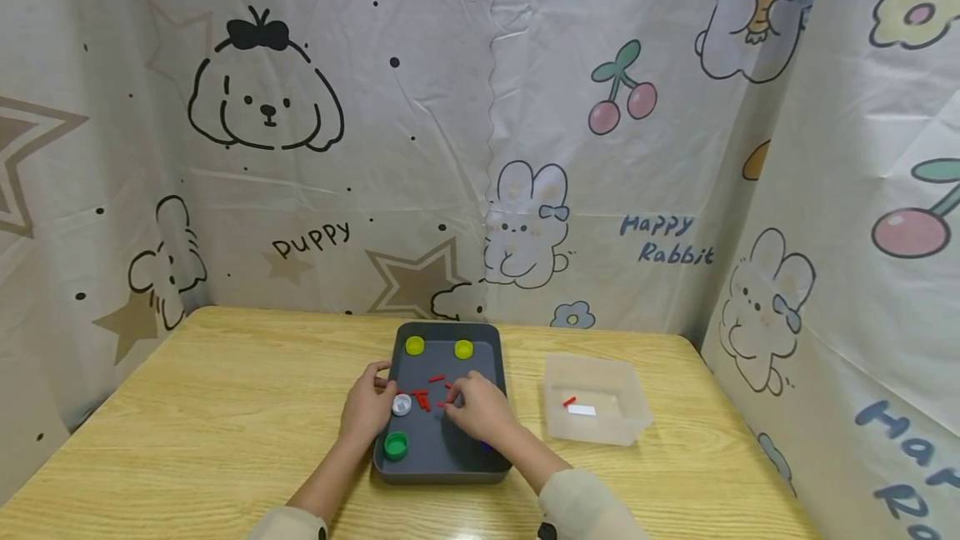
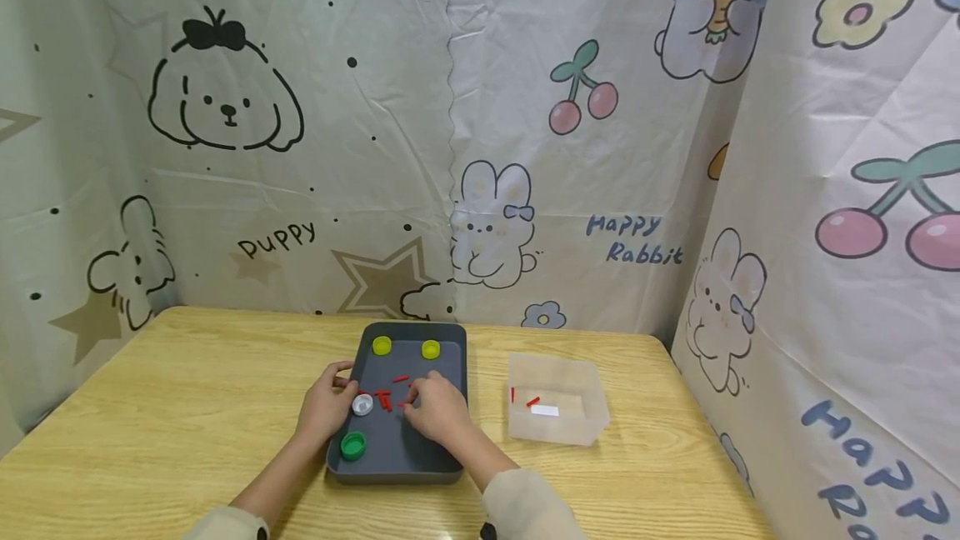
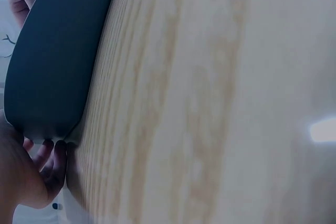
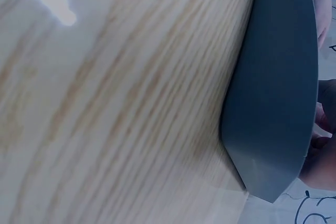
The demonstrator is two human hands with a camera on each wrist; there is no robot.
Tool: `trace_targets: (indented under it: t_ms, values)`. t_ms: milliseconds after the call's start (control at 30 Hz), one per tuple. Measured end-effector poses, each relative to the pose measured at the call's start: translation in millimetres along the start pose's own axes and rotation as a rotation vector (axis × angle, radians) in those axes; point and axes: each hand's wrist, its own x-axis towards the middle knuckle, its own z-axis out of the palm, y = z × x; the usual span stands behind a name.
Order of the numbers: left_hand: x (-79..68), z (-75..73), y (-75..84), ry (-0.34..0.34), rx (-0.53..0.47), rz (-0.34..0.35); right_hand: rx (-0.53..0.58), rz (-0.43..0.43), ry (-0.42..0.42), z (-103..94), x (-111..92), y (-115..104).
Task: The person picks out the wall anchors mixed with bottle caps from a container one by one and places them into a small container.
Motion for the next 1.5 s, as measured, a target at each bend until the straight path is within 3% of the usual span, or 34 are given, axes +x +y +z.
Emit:
trace_targets:
  t_ms: [633,1500]
  values:
    - [0.3,-1.2,-0.8,0.010,-0.006,0.012,0.008,-0.044,0.032,-15.6,2,3]
    - [-1.6,-0.4,0.0,0.006,0.001,0.020,-0.004,-0.020,0.066,-45.2,-1,11]
